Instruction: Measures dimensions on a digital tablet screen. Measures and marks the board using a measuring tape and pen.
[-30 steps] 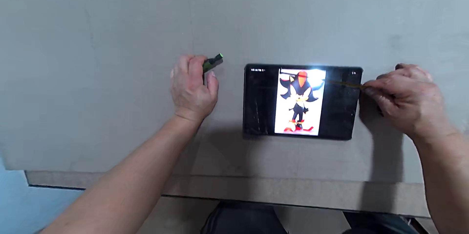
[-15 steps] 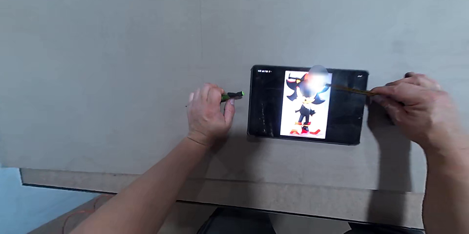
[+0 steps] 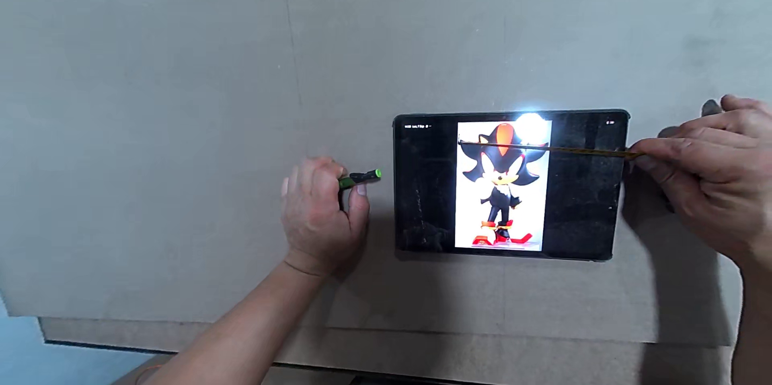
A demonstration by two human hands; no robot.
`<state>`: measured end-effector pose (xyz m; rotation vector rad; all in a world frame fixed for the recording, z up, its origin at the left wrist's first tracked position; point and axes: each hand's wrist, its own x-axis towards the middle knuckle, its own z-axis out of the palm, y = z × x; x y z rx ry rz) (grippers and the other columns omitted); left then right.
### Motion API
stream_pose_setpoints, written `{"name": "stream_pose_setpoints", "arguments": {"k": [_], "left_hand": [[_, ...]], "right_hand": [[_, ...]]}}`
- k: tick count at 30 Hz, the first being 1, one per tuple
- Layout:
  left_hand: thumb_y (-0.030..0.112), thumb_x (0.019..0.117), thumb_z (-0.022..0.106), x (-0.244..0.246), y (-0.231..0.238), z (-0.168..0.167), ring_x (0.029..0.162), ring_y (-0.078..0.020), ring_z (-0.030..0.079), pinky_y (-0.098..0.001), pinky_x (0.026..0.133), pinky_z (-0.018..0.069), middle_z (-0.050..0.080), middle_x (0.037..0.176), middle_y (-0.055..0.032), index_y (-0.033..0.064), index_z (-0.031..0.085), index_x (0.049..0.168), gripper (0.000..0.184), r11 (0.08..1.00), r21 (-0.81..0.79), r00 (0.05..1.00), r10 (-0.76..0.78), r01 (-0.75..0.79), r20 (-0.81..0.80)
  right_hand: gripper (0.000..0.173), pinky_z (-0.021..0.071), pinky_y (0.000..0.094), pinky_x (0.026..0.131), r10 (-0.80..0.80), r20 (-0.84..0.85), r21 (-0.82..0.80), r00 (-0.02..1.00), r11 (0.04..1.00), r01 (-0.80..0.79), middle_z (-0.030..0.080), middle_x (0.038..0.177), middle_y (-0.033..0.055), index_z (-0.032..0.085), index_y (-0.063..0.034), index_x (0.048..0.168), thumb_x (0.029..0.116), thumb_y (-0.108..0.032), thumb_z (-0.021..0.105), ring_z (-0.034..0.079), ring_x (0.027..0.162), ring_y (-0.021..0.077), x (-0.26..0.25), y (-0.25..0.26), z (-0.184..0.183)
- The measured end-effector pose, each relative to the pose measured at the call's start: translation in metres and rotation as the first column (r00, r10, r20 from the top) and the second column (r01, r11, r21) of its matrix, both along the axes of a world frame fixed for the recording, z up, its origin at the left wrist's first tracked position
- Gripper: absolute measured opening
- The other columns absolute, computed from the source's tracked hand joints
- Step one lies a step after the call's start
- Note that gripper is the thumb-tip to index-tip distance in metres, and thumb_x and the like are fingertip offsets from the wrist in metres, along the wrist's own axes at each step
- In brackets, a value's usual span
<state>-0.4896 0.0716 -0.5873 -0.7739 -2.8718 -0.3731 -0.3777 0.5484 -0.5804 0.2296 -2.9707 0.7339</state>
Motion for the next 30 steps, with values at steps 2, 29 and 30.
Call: {"name": "stream_pose_setpoints", "arguments": {"k": [2,29,30], "left_hand": [[0.033,0.1035,0.046,-0.001,0.0,-0.001,0.105,-0.0363,0.063,-0.0501,0.084,0.05,0.064,0.113,-0.0217,0.0011,0.061,0.105,0.035,1.0,-0.005,1.0,-0.002,0.002,-0.007],[0.031,0.1028,0.046,0.0,-0.002,0.0,0.109,-0.0373,0.062,-0.0505,0.088,0.0499,0.064,0.113,-0.0228,-0.0001,0.059,0.105,0.033,1.0,-0.015,1.0,-0.001,0.002,0.014],[0.03,0.1027,0.046,0.0,-0.002,0.0,0.11,-0.0374,0.062,-0.0505,0.089,0.0497,0.063,0.113,-0.0228,-0.0001,0.059,0.105,0.033,1.0,-0.014,1.0,-0.003,0.003,0.012]], "right_hand": [[0.029,0.0293,0.0641,0.12,0.0,0.007,0.003,1.0,1.0,0.0,0.074,0.102,0.0094,0.077,-0.0154,0.117,0.1056,-0.028,0.054,0.066,0.114,0.0329,-0.001,-0.004,0.006],[0.03,0.0255,0.0644,0.12,-0.06,0.036,0.034,0.998,0.998,0.059,0.073,0.102,0.0098,0.075,-0.0213,0.123,0.1073,-0.033,0.052,0.065,0.115,0.0316,0.001,-0.004,-0.001],[0.03,0.0259,0.0633,0.121,-0.062,0.036,0.038,0.997,0.997,0.06,0.073,0.103,0.0086,0.074,-0.0223,0.124,0.1073,-0.034,0.052,0.065,0.116,0.0304,0.002,-0.002,-0.003]]}}
